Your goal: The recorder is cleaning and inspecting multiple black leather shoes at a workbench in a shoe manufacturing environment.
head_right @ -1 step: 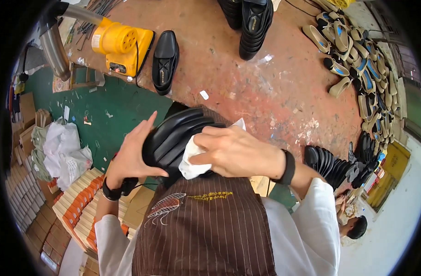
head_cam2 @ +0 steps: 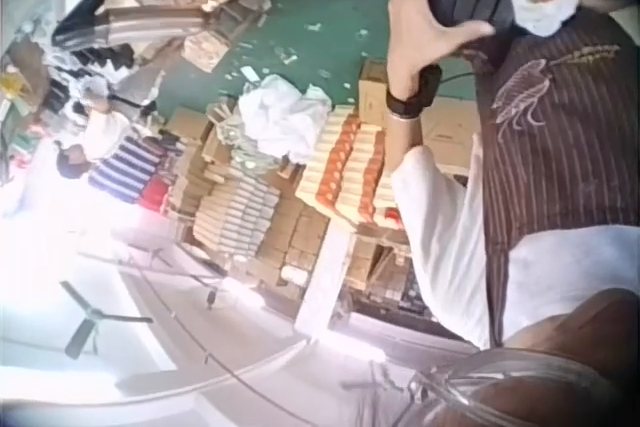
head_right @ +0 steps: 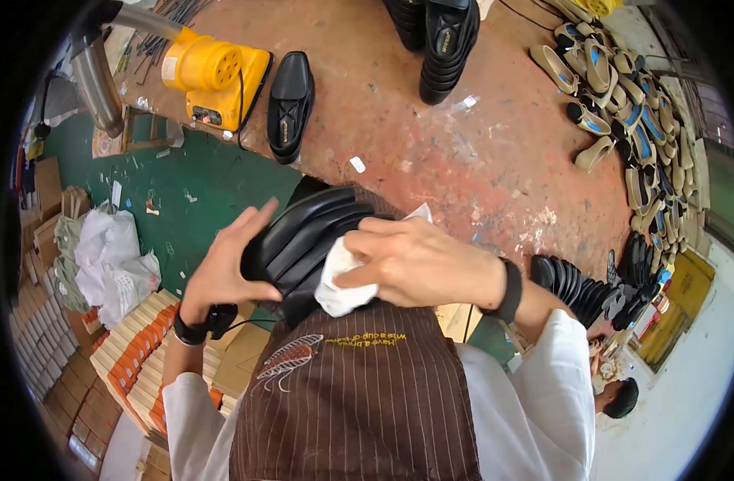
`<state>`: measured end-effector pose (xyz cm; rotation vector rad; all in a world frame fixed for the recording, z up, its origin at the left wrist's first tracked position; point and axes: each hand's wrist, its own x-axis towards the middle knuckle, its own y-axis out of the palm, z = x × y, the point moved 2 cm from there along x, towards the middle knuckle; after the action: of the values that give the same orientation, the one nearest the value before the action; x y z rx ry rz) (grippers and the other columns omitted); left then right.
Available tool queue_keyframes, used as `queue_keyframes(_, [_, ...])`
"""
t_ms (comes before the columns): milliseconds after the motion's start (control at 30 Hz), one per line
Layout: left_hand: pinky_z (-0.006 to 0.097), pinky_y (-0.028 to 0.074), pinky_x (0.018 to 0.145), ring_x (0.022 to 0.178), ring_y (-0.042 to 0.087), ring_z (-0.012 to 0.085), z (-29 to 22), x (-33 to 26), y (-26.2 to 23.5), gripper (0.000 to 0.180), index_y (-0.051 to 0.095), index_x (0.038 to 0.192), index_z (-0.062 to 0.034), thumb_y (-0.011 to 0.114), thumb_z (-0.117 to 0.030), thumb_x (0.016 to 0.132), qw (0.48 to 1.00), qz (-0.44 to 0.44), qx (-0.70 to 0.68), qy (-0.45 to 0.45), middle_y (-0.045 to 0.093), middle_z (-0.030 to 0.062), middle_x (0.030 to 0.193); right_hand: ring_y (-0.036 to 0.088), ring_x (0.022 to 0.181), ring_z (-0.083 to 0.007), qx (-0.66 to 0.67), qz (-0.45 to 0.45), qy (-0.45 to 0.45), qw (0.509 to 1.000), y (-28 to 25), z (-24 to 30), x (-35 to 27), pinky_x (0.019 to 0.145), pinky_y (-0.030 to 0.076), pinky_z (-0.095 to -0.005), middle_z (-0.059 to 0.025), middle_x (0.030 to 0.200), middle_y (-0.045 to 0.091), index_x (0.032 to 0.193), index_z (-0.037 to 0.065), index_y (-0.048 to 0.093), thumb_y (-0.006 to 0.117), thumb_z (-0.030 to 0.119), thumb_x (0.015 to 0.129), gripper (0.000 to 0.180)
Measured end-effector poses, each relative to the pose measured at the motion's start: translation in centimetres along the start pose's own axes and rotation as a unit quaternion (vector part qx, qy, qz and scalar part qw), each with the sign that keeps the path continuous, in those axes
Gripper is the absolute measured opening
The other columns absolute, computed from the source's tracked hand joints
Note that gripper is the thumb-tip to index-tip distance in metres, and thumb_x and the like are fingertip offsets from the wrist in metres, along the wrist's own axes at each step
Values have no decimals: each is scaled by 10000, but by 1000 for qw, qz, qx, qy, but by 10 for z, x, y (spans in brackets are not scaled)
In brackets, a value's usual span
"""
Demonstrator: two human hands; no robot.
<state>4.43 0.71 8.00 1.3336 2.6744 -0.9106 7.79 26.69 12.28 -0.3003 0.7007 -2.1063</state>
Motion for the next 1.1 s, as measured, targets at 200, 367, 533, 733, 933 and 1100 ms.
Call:
queue_keyframes(200, [343, 309, 1004, 1130, 451, 238, 36, 6, 0, 891, 421, 1353, -15, 321, -733, 835, 938, 140, -317, -21, 478, 131, 1250, 514, 777, -228, 42, 72, -10, 997, -6, -13, -3, 631, 472, -344, -58, 821, 496, 950, 130, 683, 639, 59, 649, 312])
queue_keyframes(367, [373, 192, 1121, 1350, 264, 271, 35, 17, 4, 880, 334, 1389, 5, 121, -682, 883, 834, 221, -494, -107, 292, 177, 1451, 530, 815, -191, -31, 19, -213, 976, 44, 10, 57, 594, 484, -287, -42, 858, 515, 882, 122, 665, 582, 142, 721, 183])
queue_keyframes(533, [363, 180, 1128, 1350, 266, 269, 39, 10, 5, 894, 350, 1387, -17, 96, -700, 868, 845, 204, -475, -135, 300, 165, 1449, 561, 867, -199, -41, 62, -216, 974, 46, 20, 80, 644, 509, -304, -48, 876, 568, 770, 122, 678, 598, 145, 715, 100])
queue_keyframes(733, [350, 203, 1120, 1346, 273, 258, 44, 2, 5, 954, 302, 1386, 44, 39, -705, 856, 865, 181, -444, -147, 294, 154, 1455, 593, 865, -231, -171, 52, 6, 984, -21, -36, 30, 707, 519, -320, -76, 881, 575, 951, 136, 707, 615, 20, 622, 361])
queue_keyframes(933, [366, 187, 1128, 1341, 282, 260, 34, 25, -4, 961, 328, 1375, 43, 37, -707, 850, 837, 233, -463, -177, 305, 155, 1448, 558, 839, -202, -105, 47, -229, 967, 52, 32, 115, 573, 495, -321, -45, 857, 551, 768, 107, 647, 576, 138, 715, 94])
queue_keyframes(1100, [360, 200, 1122, 1336, 295, 261, 53, 3, 8, 956, 342, 1370, 40, 50, -707, 851, 847, 188, -468, -171, 305, 152, 1451, 603, 899, -251, -93, 5, -47, 994, 1, -55, 52, 681, 530, -360, -65, 935, 617, 955, 168, 708, 590, -12, 634, 387])
